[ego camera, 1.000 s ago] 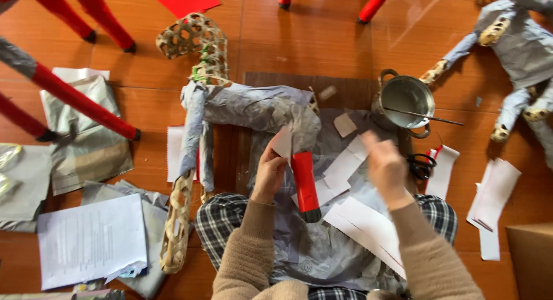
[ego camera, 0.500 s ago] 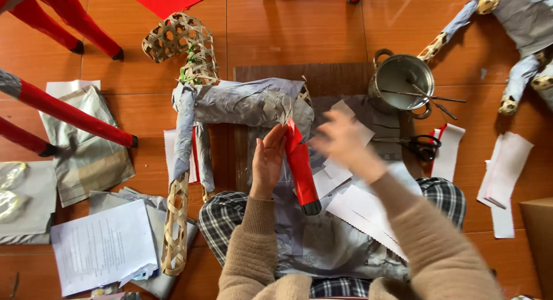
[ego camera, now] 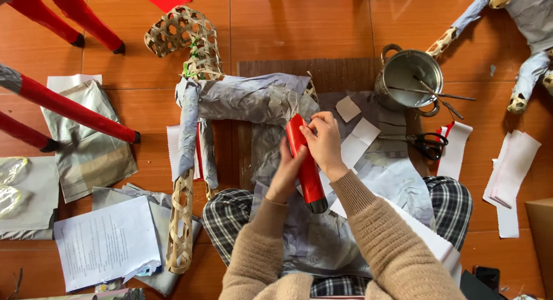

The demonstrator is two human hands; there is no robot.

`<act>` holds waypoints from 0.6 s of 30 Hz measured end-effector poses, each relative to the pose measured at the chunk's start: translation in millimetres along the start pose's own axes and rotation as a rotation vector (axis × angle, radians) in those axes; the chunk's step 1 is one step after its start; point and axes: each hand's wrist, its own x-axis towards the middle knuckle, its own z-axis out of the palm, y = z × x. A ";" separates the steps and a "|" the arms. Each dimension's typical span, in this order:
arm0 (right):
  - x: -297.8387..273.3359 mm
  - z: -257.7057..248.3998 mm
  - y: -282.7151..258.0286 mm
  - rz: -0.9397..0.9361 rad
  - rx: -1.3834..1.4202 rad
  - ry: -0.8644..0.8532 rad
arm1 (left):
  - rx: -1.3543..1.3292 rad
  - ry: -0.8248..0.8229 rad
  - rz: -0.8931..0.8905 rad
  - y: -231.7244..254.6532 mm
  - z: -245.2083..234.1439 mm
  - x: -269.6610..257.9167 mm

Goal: Applying paper strips and red tape to decorate a giraffe sculpture

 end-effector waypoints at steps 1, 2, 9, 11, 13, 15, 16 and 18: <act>0.4 0.1 1.5 0.000 0.048 0.013 | 0.036 -0.015 0.012 11.3 10.7 -10.8; 1.0 -0.8 3.5 0.000 0.095 0.024 | 0.071 -0.029 0.024 22.2 22.4 -21.7; 7.7 0.3 39.9 0.234 0.362 -0.010 | 0.154 -0.056 0.014 40.0 24.0 -31.2; 13.5 -25.1 -0.9 0.300 0.463 -0.087 | 0.094 -0.089 0.024 54.5 29.4 -42.3; 23.4 -11.2 -7.6 0.130 0.330 -0.042 | 0.078 -0.089 0.027 42.3 21.1 -31.9; 30.9 3.3 -15.4 -0.034 0.203 0.010 | 0.072 -0.092 0.030 39.3 16.2 -26.9; 33.9 9.9 -18.1 -0.066 0.079 -0.027 | 0.067 -0.092 0.035 40.5 16.8 -26.6; 37.5 20.9 -17.3 -0.097 -0.044 -0.066 | 0.063 -0.090 0.040 48.4 21.6 -31.2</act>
